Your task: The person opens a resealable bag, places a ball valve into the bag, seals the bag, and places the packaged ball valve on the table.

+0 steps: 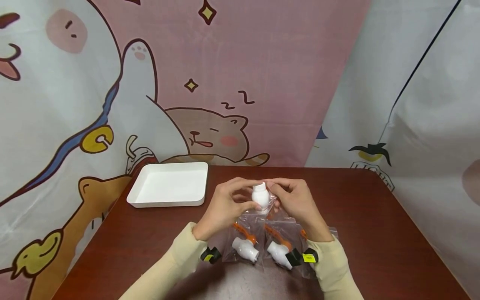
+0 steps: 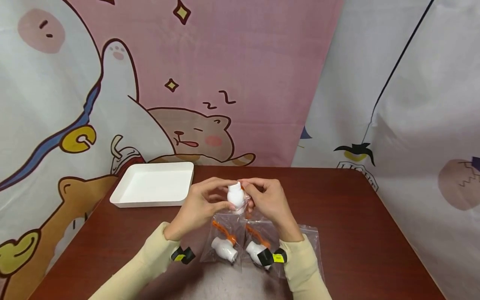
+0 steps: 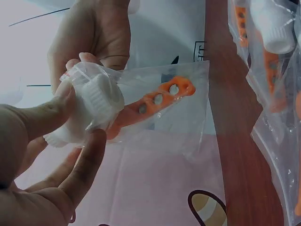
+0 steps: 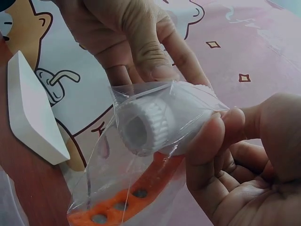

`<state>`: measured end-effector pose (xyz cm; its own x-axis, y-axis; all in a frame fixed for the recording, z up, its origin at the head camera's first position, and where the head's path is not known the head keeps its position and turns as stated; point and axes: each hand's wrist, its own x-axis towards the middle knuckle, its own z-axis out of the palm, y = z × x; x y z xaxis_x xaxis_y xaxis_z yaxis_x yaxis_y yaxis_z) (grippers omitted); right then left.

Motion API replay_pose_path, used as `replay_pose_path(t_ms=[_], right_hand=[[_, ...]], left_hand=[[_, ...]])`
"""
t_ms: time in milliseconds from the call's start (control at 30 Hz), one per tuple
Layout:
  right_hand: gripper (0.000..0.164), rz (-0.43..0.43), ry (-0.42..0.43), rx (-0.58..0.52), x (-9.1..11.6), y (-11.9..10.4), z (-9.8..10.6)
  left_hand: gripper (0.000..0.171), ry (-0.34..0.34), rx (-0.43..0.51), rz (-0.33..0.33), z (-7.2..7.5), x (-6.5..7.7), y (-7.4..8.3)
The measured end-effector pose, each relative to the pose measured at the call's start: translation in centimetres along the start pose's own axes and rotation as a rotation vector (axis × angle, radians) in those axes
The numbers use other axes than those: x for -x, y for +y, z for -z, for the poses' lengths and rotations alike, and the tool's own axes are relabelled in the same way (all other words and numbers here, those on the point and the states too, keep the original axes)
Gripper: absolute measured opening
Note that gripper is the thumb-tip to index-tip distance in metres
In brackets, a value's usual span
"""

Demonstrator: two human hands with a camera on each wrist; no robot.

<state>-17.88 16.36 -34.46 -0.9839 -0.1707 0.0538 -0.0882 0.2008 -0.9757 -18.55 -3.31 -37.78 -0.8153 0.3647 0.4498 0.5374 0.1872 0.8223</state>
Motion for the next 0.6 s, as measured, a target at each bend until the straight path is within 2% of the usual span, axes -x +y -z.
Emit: replay_pose_path(t_ms=[200, 267, 367, 467, 600], right_hand=[[0.019, 0.009, -0.005, 0.019, 0.0, 0.2, -0.1], [0.019, 0.013, -0.011, 0.014, -0.3, 0.8, 0.0], [0.019, 0.032, -0.010, 0.006, -0.7, 1.8, 0.1], [0.020, 0.047, -0.002, 0.005, -0.8, 2.1, 0.1], [0.021, 0.012, 0.008, -0.008, -0.9, 2.1, 0.0]], left_hand=[[0.057, -0.045, 0.029, 0.041, 0.5, 0.0, 1.8], [0.061, -0.066, 0.040, 0.088, 0.6, -0.1, 1.8], [0.067, -0.087, 0.051, 0.167, 0.6, -0.3, 0.8], [0.065, -0.087, 0.090, 0.238, 0.8, -0.4, 1.3], [0.057, -0.061, 0.124, 0.251, 1.2, -0.3, 2.7]])
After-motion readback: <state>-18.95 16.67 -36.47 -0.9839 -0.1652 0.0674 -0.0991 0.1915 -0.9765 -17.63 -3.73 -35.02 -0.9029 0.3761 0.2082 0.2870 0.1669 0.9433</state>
